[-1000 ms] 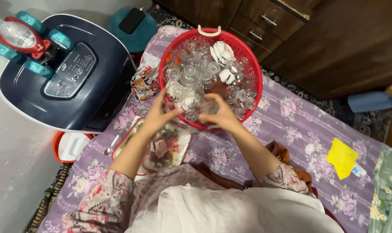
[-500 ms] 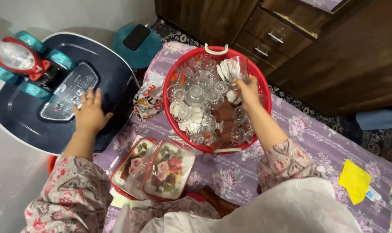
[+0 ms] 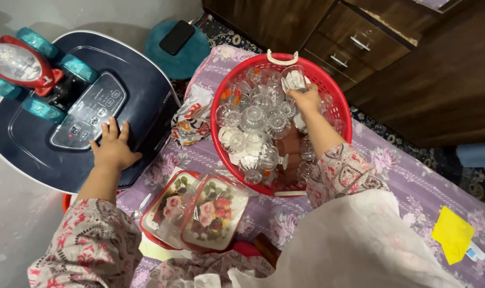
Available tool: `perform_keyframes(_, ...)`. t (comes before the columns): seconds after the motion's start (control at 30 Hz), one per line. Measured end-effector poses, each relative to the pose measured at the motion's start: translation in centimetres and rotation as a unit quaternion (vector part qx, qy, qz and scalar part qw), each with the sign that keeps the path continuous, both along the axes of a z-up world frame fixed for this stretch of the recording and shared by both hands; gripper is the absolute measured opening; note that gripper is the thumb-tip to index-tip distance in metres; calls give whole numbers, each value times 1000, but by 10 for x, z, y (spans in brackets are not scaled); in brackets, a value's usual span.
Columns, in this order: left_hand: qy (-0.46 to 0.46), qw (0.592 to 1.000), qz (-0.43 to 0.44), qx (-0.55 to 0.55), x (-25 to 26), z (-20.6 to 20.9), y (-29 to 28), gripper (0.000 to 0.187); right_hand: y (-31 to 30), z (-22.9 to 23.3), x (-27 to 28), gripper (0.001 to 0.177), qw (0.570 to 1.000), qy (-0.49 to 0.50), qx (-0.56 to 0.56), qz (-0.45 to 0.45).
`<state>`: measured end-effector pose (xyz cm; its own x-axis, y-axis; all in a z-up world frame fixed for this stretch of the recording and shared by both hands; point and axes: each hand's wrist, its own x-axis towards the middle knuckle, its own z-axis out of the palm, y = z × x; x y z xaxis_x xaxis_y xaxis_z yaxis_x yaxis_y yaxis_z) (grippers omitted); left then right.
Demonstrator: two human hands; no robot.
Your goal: Organizing glassware and serving trays by moving them from a basket onto a wall shelf.
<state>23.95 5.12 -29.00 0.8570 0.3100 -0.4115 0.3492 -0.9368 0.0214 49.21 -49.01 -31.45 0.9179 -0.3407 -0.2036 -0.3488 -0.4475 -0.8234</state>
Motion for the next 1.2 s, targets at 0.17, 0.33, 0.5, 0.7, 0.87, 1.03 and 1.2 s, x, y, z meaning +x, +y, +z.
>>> perform_keyframes(0.17, 18, 1000, 17, -18, 3, 8, -2, 118, 12, -8, 16, 90, 991, 28, -134, 6)
perform_keyframes(0.33, 24, 999, 17, -18, 2, 15, -6, 120, 12, -30, 33, 95, 995, 33, -92, 27)
perform_keyframes(0.5, 18, 1000, 12, -16, -1, 17, -6, 120, 26, -27, 40, 88, 992, 29, -123, 28)
perform_keyframes(0.7, 26, 999, 11, -28, 1, 20, -5, 120, 32, -39, 47, 92, 986, 37, -155, 43)
perform_keyframes(0.87, 25, 999, 14, -30, 1, 18, -4, 119, 36, -43, 50, 95, 989, 55, -137, 27)
perform_keyframes(1.03, 11, 999, 16, -27, -1, 17, -4, 117, 35, -56, 58, 99, 979, 79, -188, 26)
perform_keyframes(1.2, 12, 999, 24, -30, -2, 22, -9, 117, 34, -66, 60, 95, 978, 78, -192, 28)
